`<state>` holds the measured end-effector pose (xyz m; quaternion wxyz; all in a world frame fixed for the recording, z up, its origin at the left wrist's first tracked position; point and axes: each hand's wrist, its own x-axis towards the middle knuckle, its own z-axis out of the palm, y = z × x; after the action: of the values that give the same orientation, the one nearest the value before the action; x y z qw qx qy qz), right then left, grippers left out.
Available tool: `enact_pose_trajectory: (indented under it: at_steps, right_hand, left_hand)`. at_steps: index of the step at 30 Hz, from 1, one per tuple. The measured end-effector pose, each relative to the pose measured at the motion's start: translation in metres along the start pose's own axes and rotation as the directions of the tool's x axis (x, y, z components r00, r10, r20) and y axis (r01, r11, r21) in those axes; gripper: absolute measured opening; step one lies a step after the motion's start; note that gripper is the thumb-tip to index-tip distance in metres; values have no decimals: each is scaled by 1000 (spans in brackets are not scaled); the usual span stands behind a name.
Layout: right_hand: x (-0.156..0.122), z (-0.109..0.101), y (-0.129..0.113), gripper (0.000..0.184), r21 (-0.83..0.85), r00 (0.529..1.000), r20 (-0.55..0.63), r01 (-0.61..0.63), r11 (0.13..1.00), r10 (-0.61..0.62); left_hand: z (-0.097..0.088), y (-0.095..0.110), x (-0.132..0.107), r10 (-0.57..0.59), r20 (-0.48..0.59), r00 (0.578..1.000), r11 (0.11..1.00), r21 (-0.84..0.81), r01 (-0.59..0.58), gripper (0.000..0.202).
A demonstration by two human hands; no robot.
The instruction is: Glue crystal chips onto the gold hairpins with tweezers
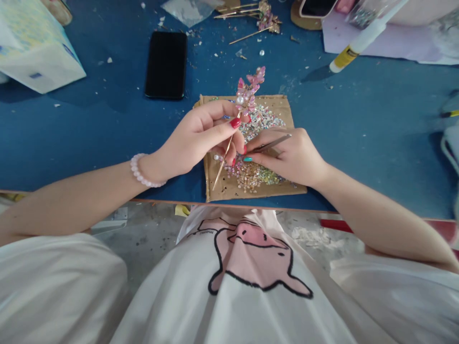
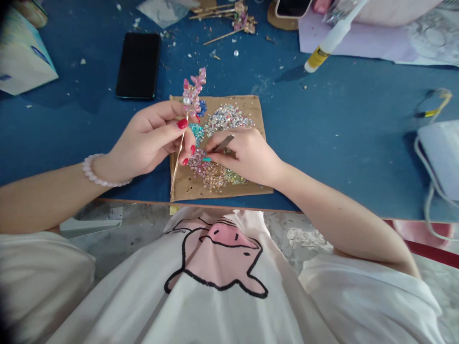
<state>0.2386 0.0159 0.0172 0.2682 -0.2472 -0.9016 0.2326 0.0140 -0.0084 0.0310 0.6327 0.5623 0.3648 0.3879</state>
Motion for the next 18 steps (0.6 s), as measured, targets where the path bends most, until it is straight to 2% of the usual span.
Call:
enact_pose_trajectory:
  at_steps: [6,14,18]
  right_hand:
    - [0,-1,-1,12,-10,1000,27,-5,1000,6]
    - [-1,-1,0,14,14,999,46,-8,1000,7]
    - [0,-2,0,13,12,999,36,-6,1000,6]
  left_hand:
    - [0,1,0,17,24,1000,1000,5,-17,11]
    - [-1,0,0,-28,-3,1000,997,70,28,15]
    - [-2,-3,0,-3,6,1000,999,32,2,15]
